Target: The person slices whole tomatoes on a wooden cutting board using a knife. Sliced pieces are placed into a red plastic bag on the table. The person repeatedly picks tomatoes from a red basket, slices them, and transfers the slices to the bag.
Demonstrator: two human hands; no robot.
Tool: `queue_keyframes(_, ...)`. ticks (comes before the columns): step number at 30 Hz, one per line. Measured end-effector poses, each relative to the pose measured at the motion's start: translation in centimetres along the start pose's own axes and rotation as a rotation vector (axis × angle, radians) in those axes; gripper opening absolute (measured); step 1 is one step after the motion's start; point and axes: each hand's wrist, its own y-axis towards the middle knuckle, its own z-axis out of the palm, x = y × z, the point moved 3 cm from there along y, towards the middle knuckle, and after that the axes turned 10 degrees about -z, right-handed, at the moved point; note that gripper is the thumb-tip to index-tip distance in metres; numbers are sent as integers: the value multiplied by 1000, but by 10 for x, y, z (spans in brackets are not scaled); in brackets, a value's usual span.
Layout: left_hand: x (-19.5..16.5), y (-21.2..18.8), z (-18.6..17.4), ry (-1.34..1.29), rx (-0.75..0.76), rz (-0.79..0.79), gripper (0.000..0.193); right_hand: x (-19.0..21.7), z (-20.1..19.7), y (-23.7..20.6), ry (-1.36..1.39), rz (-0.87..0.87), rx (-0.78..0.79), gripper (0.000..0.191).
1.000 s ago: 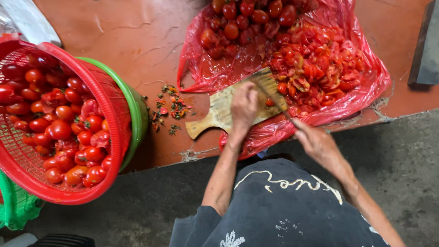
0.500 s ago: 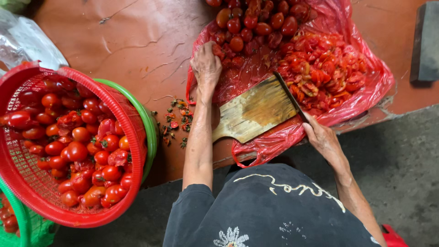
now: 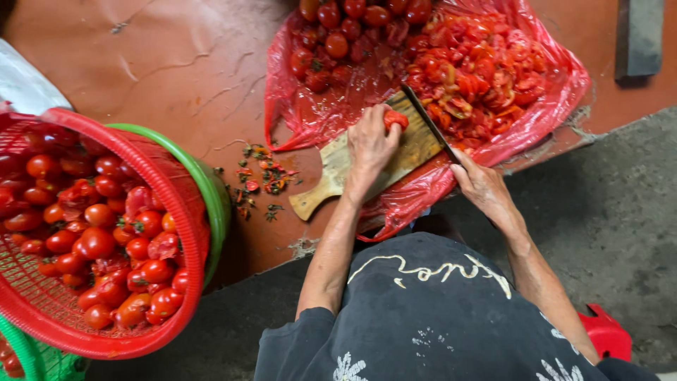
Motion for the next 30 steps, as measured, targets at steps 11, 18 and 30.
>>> queue_keyframes(11,-23,-44,-11,110,25,79,46,23,-21,-29,58,-169,-35,42)
queue_keyframes(18,-33,-52,-4,66,-82,48,40,30,-16,-12,-45,-171,37,42)
queue_keyframes(30,-34,-56,2,80,-115,9,35,8,-48,-50,-226,-149,107,48)
